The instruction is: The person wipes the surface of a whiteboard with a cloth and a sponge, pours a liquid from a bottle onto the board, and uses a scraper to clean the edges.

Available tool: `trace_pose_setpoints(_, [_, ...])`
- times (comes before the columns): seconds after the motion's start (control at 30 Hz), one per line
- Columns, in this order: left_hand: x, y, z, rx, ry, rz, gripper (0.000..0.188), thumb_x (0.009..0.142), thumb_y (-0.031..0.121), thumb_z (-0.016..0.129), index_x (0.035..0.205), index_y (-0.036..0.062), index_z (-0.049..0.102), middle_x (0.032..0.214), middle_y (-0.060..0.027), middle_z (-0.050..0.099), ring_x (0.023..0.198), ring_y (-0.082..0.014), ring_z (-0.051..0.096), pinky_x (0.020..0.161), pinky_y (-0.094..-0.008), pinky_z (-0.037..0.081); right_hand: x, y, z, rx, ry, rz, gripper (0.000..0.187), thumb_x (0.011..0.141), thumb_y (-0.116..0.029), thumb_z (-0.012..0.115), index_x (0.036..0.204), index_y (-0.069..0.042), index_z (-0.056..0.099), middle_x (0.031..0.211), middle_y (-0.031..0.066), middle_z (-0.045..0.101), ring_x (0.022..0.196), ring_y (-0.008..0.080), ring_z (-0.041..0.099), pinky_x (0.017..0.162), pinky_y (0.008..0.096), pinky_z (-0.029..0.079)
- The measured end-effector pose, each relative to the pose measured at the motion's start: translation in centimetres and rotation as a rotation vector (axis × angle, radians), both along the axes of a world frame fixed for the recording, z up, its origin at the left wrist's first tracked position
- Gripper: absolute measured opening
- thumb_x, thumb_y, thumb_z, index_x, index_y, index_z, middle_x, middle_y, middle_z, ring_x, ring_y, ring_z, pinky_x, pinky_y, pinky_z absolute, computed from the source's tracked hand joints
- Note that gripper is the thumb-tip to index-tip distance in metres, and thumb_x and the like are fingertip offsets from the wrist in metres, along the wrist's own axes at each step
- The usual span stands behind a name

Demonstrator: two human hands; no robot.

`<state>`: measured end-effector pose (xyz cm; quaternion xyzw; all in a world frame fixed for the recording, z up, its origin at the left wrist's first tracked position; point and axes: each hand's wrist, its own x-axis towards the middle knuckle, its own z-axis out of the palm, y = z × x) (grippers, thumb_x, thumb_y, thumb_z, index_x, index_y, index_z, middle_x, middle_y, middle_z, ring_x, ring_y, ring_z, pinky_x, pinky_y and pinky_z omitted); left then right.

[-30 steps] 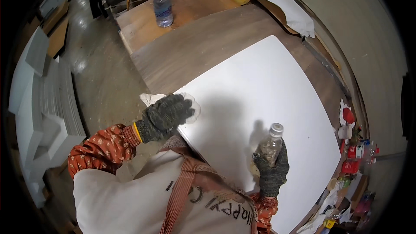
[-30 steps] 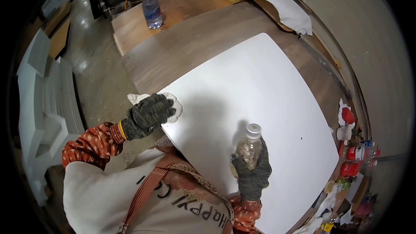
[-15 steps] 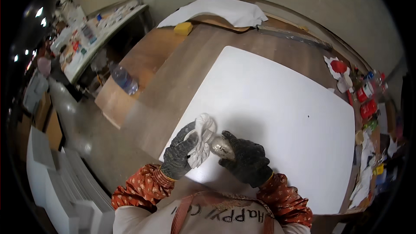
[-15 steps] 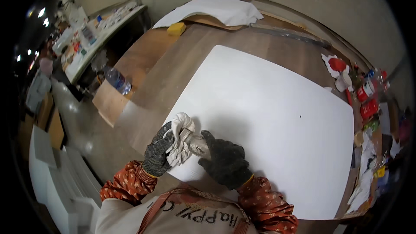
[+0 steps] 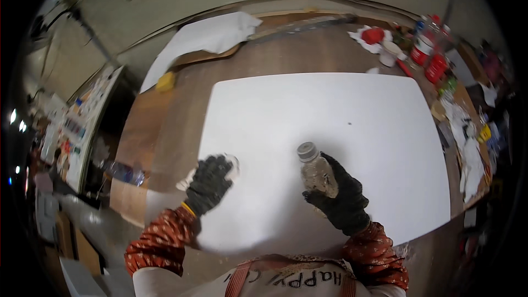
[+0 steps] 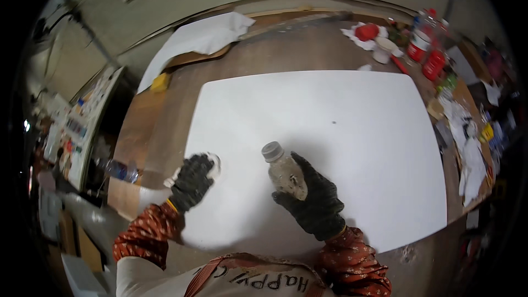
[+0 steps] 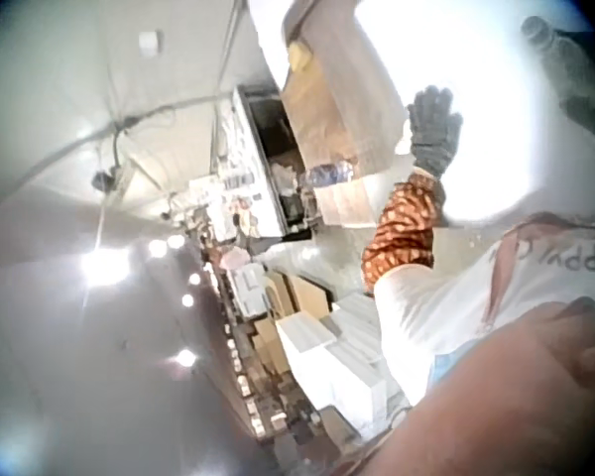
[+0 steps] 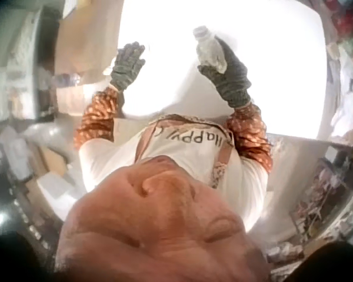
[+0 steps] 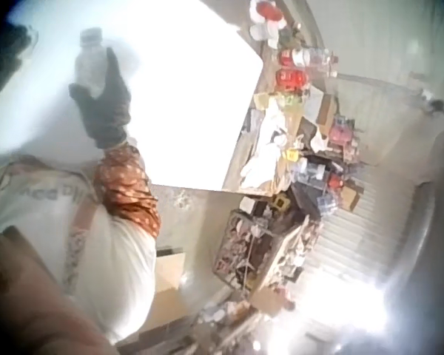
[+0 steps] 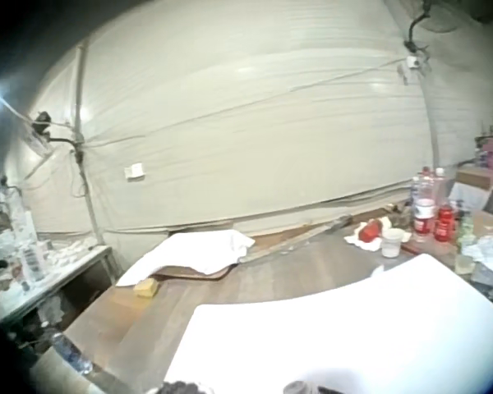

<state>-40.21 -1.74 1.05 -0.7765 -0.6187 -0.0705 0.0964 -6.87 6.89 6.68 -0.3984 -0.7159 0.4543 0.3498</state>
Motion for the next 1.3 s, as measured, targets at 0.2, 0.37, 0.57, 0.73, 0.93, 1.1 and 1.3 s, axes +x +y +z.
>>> trace_pose_setpoints(0.2, [-7.6,18.2,-4.8,0.138,0.211,-0.042,0.035,0.092,0.02,0.043,0.127,0.0136,0.047,0.145,-0.0121,0.034,0.134,-0.0288,0.029,0.11,-0.0467,0.02,7.9,-1.1,0.3,-0.058,-0.066,-0.401,0.076,0.069,-0.025,0.08,0.132,-0.006,0.042,0.115,0.0151,0.059,0.105,0.0261,0.06,0.088,0.037,0.05])
trace_pose_setpoints(0.37, [0.4,28.5,-4.3,-0.01,-0.123,0.327,0.046,0.092,0.036,0.046,0.134,0.019,0.043,0.144,-0.0089,0.036,0.131,-0.0337,0.033,0.107,-0.0528,0.023,15.3,-2.9,-0.9,-0.015,-0.131,-0.759,0.075,0.065,-0.017,0.082,0.129,-0.005,0.044,0.114,0.0122,0.059,0.103,0.0221,0.059,0.09,0.0361,0.048])
trace_pose_setpoints(0.57, [8.5,31.9,-6.5,0.014,-0.066,0.283,0.052,0.092,0.045,0.039,0.139,0.0248,0.036,0.146,-0.0066,0.033,0.132,-0.0342,0.03,0.105,-0.0592,0.019,24.6,0.0,-2.9,-0.05,0.073,-0.802,0.067,0.07,-0.011,0.077,0.128,-0.004,0.045,0.114,0.0114,0.058,0.103,0.0214,0.058,0.088,0.035,0.049])
trace_pose_setpoints(0.73, [25.3,30.9,-7.3,0.047,0.111,-0.014,0.052,0.094,0.038,0.04,0.14,0.0145,0.034,0.148,-0.0105,0.029,0.134,-0.0389,0.026,0.101,-0.0666,0.019,33.0,9.6,-4.9,0.064,0.232,-0.68,0.059,0.074,-0.015,0.075,0.125,-0.004,0.047,0.11,0.011,0.059,0.098,0.0216,0.059,0.087,0.0346,0.049])
trace_pose_setpoints(0.93, [37.6,23.8,-4.1,0.074,-0.19,-0.207,0.051,0.085,0.033,0.056,0.132,0.017,0.048,0.139,-0.0092,0.042,0.131,-0.0308,0.034,0.106,-0.0524,0.022,35.9,26.2,-4.9,0.228,0.147,-0.577,0.066,0.071,-0.022,0.075,0.127,-0.008,0.044,0.112,0.0113,0.059,0.101,0.0237,0.059,0.087,0.0365,0.047])
trace_pose_setpoints(1.1, [27.5,15.9,-3.9,0.321,-0.235,-0.022,0.038,0.086,0.015,0.059,0.123,0.0075,0.056,0.132,-0.0132,0.051,0.125,-0.0293,0.044,0.107,-0.0422,0.028,34.2,37.7,-6.6,0.314,-0.053,-0.775,0.069,0.067,-0.025,0.075,0.127,-0.009,0.045,0.115,0.0152,0.058,0.108,0.0309,0.056,0.092,0.0387,0.044])
trace_pose_setpoints(1.3, [17.9,-1.0,-2.8,0.184,-0.044,0.911,0.041,0.097,0.024,0.041,0.132,0.002,0.045,0.135,-0.016,0.046,0.126,-0.0321,0.041,0.106,-0.039,0.031,33.6,44.6,-9.7,0.328,-0.155,-0.775,0.065,0.069,-0.027,0.071,0.125,-0.007,0.045,0.117,0.017,0.057,0.109,0.033,0.055,0.09,0.0399,0.043])
